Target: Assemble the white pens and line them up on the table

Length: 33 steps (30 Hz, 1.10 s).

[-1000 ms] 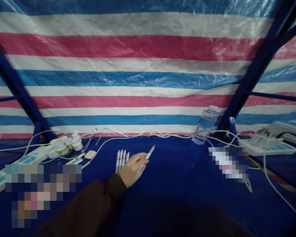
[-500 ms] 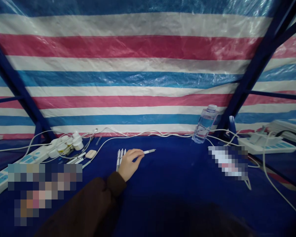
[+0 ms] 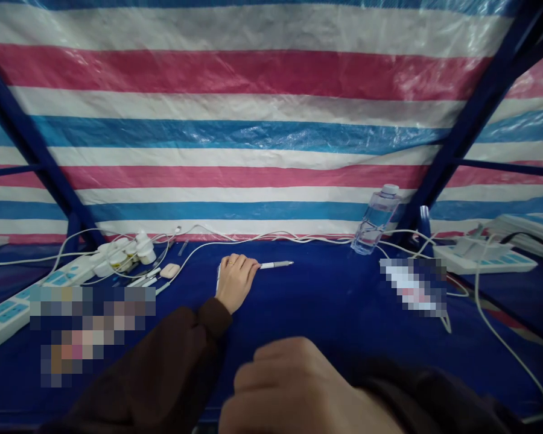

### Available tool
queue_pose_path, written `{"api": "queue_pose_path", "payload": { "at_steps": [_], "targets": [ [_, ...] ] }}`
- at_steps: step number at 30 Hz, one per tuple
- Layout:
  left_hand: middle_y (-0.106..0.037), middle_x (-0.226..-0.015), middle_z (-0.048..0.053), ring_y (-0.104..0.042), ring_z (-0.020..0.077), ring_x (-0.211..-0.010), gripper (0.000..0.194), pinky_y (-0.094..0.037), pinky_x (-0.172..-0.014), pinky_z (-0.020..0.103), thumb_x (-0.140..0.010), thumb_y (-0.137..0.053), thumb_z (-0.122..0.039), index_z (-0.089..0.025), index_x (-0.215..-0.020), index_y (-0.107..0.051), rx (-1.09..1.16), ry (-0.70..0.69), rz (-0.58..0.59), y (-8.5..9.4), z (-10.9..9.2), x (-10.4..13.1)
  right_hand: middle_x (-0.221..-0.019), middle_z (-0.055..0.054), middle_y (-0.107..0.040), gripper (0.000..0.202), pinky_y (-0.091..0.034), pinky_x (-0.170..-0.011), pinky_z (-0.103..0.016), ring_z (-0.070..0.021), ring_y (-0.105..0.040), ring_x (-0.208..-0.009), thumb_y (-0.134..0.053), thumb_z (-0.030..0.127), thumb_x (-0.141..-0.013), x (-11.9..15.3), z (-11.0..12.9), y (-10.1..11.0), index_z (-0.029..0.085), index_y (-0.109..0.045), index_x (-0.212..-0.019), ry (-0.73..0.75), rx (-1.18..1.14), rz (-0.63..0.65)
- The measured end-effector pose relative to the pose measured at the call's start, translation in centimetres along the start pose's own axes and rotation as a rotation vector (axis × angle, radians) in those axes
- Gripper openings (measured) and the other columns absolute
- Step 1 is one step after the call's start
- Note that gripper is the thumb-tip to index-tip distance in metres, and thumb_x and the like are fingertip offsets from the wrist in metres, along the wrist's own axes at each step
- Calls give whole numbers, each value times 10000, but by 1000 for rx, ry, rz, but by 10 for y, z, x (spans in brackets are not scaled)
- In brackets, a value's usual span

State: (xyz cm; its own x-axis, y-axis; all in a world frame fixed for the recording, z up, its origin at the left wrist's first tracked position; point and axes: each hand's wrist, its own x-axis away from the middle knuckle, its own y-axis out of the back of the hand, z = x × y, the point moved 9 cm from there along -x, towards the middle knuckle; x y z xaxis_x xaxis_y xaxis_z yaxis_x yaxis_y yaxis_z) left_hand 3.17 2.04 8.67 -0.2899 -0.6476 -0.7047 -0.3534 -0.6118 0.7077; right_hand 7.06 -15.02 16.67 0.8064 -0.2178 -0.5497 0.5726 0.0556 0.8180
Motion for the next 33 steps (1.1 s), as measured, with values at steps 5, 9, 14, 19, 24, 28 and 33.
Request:
{"api": "queue_pose_path", "payload": {
  "at_steps": [5,9,14,19,24,28,33],
  "targets": [
    [-580,-802,57,-473,202,-790,309,-307,-742,362,-924,-323,-316,-183,-788,-566,-75,54,67,-4,5,-3,-523,29,-523,328,-354,-551,-264,-96,-444,-506,-407,282,-893,-9,-31,14,200,-491,-587,-79,160,-97],
    [-563,-813,72,-466,215,-808,293,-304,-766,374,-918,-318,-317,-177,-805,-549,-162,40,114,-6,4,-4,-900,-82,-629,219,-362,-752,-312,-185,-522,-881,-407,259,-892,21,-117,5,163,-602,-867,-327,429,-187],
    [-555,-837,86,-464,226,-809,384,-308,-746,367,-891,-319,-477,-167,-835,-538,-219,47,110,-9,6,-3,-1268,-128,-504,353,-280,-923,-388,-243,-376,-1200,-336,217,-919,57,-196,-20,149,-483,-1232,-489,616,-98],
    [-552,-834,82,-472,234,-822,389,-309,-730,362,-894,-307,-481,-168,-826,-527,-232,135,116,-14,16,0,-1159,-132,-583,341,-263,-918,-386,-230,-428,-1157,-314,133,-904,68,-218,-42,130,-521,-1175,-506,581,1],
    [-546,-837,75,-473,228,-820,397,-313,-718,353,-898,-291,-486,-171,-816,-519,-179,181,153,-21,21,4,-1158,-155,-575,373,-259,-897,-393,-234,-458,-1101,-342,74,-861,70,-222,-49,104,-500,-1198,-540,592,28],
    [-544,-846,81,-476,232,-834,418,-319,-722,352,-895,-284,-501,-168,-810,-522,-159,194,183,-26,24,6,-1115,-150,-597,368,-261,-876,-386,-232,-485,-1043,-356,48,-839,70,-222,-53,92,-525,-1163,-537,579,42],
    [-546,-857,92,-477,239,-852,457,-323,-726,356,-895,-257,-516,-164,-807,-535,-157,211,223,-32,26,8,-1095,-138,-617,362,-271,-839,-365,-221,-518,-974,-371,25,-820,71,-221,-55,94,-546,-1129,-506,576,10]
  ]
}}
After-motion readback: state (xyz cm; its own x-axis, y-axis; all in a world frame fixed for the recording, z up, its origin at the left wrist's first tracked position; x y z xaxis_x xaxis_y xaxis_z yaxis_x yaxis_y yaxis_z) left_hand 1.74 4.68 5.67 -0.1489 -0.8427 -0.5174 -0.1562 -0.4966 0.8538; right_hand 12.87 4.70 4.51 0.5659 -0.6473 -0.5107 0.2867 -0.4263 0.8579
